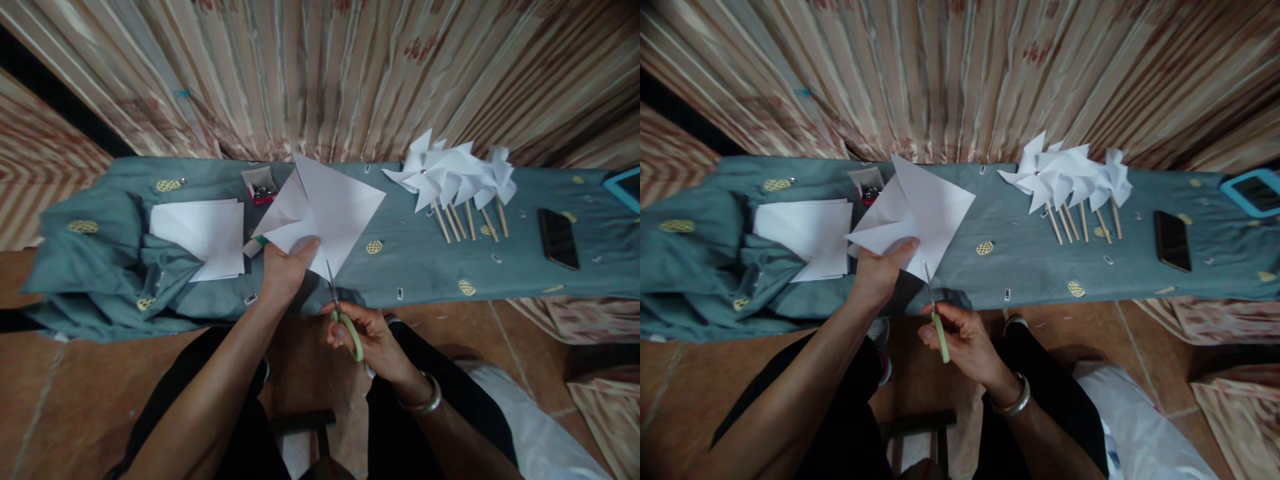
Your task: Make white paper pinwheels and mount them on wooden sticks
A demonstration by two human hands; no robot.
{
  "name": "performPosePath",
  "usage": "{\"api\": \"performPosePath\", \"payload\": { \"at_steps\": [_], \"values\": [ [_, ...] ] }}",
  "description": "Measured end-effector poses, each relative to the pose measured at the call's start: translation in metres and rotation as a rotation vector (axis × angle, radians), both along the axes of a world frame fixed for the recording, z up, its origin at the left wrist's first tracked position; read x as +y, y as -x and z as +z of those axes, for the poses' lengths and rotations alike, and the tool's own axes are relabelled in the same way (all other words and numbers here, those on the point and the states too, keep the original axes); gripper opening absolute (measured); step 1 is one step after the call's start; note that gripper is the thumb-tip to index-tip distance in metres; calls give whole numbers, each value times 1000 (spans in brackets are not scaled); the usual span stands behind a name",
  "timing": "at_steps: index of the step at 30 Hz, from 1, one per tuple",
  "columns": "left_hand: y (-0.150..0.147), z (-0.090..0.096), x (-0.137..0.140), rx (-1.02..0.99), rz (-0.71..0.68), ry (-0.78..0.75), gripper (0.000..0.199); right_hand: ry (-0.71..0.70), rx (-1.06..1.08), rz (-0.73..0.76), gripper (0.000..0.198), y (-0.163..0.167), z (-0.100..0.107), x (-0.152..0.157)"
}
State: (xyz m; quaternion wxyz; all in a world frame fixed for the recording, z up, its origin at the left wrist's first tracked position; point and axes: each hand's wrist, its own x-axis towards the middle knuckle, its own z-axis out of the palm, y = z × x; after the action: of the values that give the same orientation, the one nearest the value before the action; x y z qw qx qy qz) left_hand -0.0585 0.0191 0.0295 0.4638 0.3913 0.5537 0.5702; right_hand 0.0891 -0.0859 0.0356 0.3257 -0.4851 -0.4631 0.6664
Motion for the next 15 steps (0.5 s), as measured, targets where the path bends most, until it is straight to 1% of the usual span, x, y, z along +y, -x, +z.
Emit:
{"api": "performPosePath", "payload": {
  "at_steps": [5,10,15],
  "values": [
    [0,0,-1,-13,19,-2,30,12,2,-1,36,0,-1,0],
    [-1,0,0,-19,16,-3,26,9,0,-7,34,0,-2,-1],
    [-1,3,-1,-32,17,10,28,4,19,-6,32,0,-3,-2]
  ]
}}
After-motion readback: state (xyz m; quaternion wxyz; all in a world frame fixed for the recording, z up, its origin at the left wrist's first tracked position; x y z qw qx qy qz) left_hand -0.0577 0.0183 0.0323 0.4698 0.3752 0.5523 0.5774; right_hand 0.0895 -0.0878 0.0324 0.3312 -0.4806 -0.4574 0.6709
